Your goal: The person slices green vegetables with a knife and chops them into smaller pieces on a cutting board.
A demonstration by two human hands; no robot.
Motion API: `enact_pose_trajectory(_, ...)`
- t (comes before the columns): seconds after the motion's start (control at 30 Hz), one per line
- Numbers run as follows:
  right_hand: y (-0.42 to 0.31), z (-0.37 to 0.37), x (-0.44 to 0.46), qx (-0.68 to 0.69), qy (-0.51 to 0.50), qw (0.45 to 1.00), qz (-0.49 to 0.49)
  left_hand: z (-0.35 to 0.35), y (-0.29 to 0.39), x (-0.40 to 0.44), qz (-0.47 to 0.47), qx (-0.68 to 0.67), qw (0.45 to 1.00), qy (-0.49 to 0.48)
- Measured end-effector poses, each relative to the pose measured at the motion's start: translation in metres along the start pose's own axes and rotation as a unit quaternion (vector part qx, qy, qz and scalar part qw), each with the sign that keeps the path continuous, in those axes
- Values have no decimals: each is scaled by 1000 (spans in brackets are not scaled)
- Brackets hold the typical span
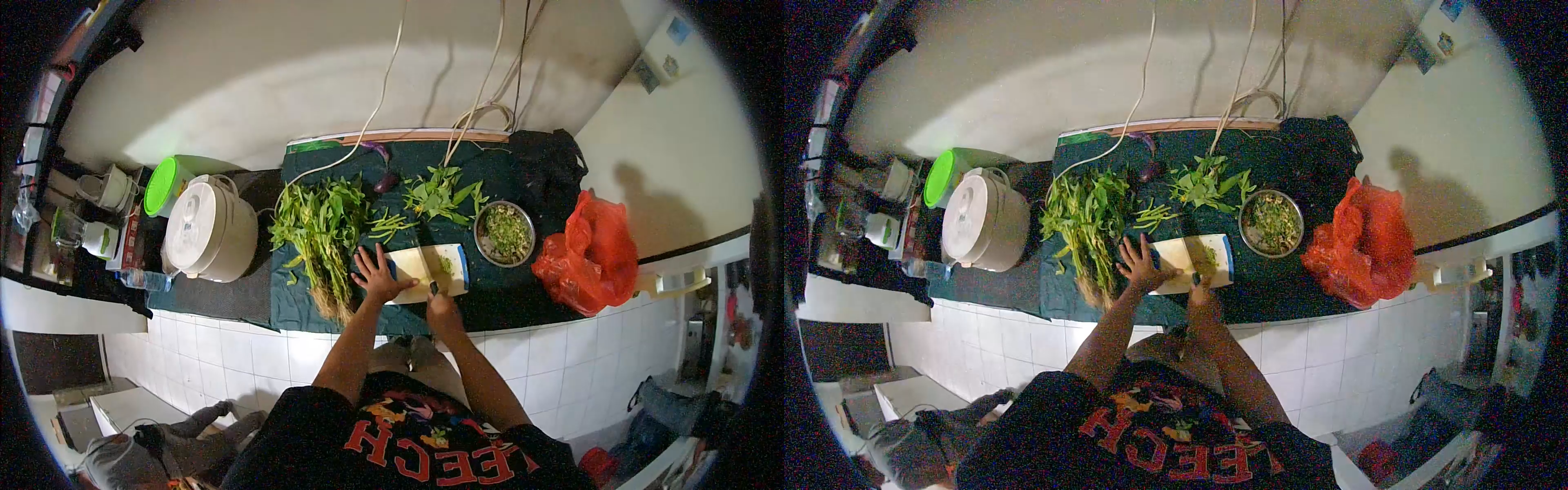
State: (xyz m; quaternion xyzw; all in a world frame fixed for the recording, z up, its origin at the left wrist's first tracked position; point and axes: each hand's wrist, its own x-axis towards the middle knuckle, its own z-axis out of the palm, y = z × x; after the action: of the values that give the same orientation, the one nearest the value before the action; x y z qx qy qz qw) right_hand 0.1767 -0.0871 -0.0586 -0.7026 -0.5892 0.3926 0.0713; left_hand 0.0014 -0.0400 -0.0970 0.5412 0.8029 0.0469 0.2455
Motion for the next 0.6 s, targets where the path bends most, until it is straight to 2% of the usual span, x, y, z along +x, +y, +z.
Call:
enact_pose_trajectory(0.03, -6, -12, 1, -41, 12, 998, -54, 0, 0, -1, -2, 1, 1000, -1)
enact_pose_trajectory(0.1, -12, -16, 3, -93, 27, 991, -88, -1, -2, -5, 1, -1, 1000, -9)
enact_pose_trajectory(0.23, -5, 13, -20, -103, 73, 990, -69, -3, -2, -4, -2, -16, 1000, -4)
enact_pose_trajectory(0.3, -6, 16, -28, -88, 72, 993, -4, -3, -3, -4, -1, -12, 1000, -11)
enact_pose_trajectory(0.33, -1, 23, -22, -86, 75, 993, -2, -4, -4, -4, 2, -26, 1000, -9)
enact_pose_trajectory(0.37, 7, 28, -14, -90, 91, 987, -95, -3, -5, -5, 5, -40, 999, -9)
enact_pose_trajectory(0.43, 4, 23, -19, -96, 102, 973, -181, 3, -7, -6, 10, -35, 999, 4)
enact_pose_trajectory(0.47, -5, 20, -19, -81, 92, 985, -119, 5, -7, -4, 12, -28, 999, 23)
enact_pose_trajectory(0.6, -5, 33, -29, -45, 85, 995, 10, -4, -3, -6, 2, -27, 1000, -10)
